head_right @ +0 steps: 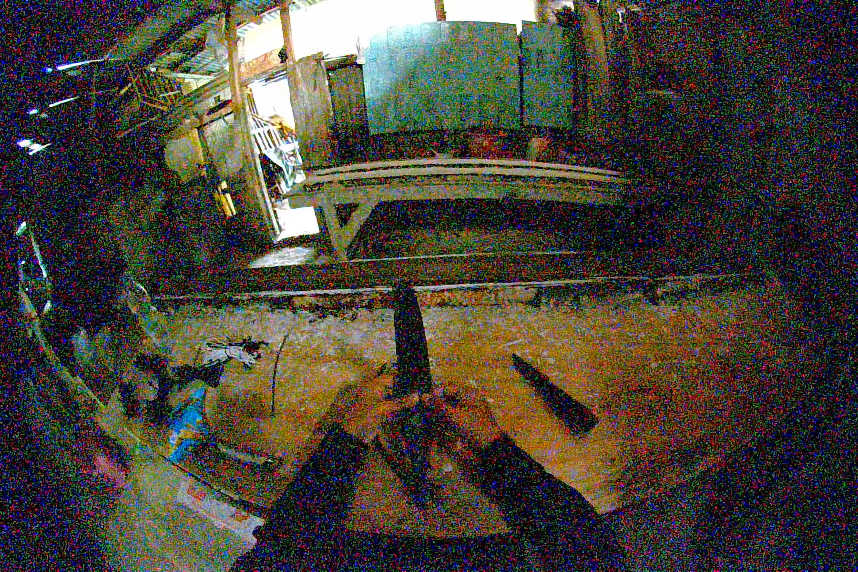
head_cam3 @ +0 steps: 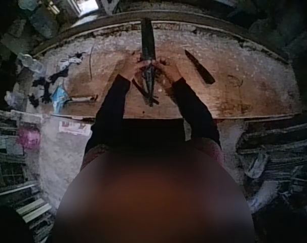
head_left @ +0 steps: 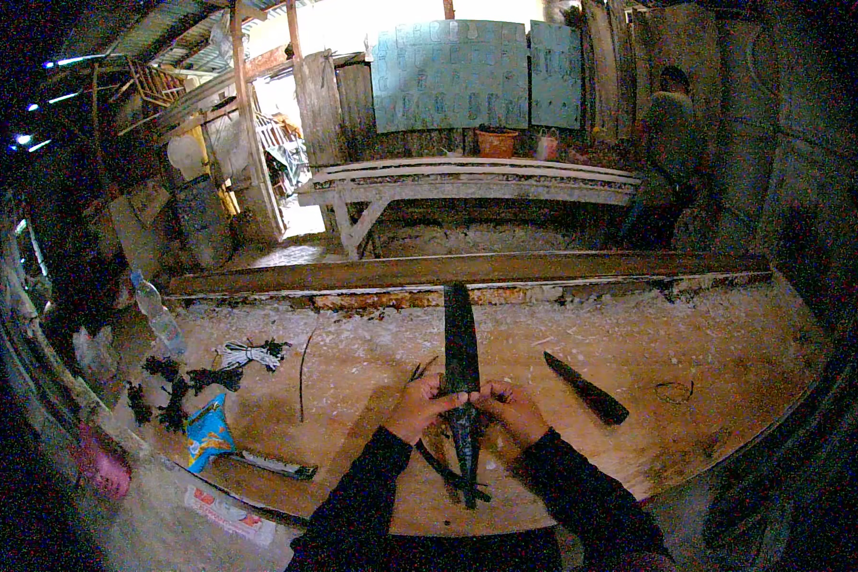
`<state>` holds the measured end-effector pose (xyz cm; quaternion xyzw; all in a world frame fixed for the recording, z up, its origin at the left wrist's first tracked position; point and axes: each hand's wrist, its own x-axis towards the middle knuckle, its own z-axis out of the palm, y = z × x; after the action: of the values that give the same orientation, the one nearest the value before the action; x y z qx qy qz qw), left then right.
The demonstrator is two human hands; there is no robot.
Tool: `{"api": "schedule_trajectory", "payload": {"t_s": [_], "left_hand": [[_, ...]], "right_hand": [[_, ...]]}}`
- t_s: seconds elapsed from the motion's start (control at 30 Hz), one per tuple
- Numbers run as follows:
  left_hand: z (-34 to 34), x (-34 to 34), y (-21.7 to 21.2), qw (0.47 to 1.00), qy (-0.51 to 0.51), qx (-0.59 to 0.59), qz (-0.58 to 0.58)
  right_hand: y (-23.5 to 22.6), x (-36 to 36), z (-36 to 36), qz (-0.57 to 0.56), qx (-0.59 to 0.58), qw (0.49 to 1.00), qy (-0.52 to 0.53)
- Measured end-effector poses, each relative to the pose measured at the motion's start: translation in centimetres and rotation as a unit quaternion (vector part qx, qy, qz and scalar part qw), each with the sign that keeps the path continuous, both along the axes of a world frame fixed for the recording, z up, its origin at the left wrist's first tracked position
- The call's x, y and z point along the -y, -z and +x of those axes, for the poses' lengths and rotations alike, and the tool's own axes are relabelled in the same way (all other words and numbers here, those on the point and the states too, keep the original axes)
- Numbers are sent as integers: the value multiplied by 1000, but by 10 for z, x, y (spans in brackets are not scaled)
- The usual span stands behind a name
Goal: The person weaves thin black strips by hand on a wooden workbench, repeatedly folding and interlacing the pieces. A second person works at a separate bench in the background, handling long white boards.
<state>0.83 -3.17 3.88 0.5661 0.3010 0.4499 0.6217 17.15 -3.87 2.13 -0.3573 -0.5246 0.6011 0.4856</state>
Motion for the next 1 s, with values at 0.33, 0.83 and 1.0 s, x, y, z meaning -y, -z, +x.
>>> {"api": "schedule_trajectory", "payload": {"t_s": [0.33,0.83,1.0], "left_hand": [[-6,-10,14,996,-47,-73,-9],[-2,-7,10,997,-54,-35,33],[0,-5,9,997,-58,-10,50]], "right_hand": [[-17,8,-1,21,48,998,28],[-10,4,1,32,20,999,27],[-12,5,1,33,24,999,30]]}}
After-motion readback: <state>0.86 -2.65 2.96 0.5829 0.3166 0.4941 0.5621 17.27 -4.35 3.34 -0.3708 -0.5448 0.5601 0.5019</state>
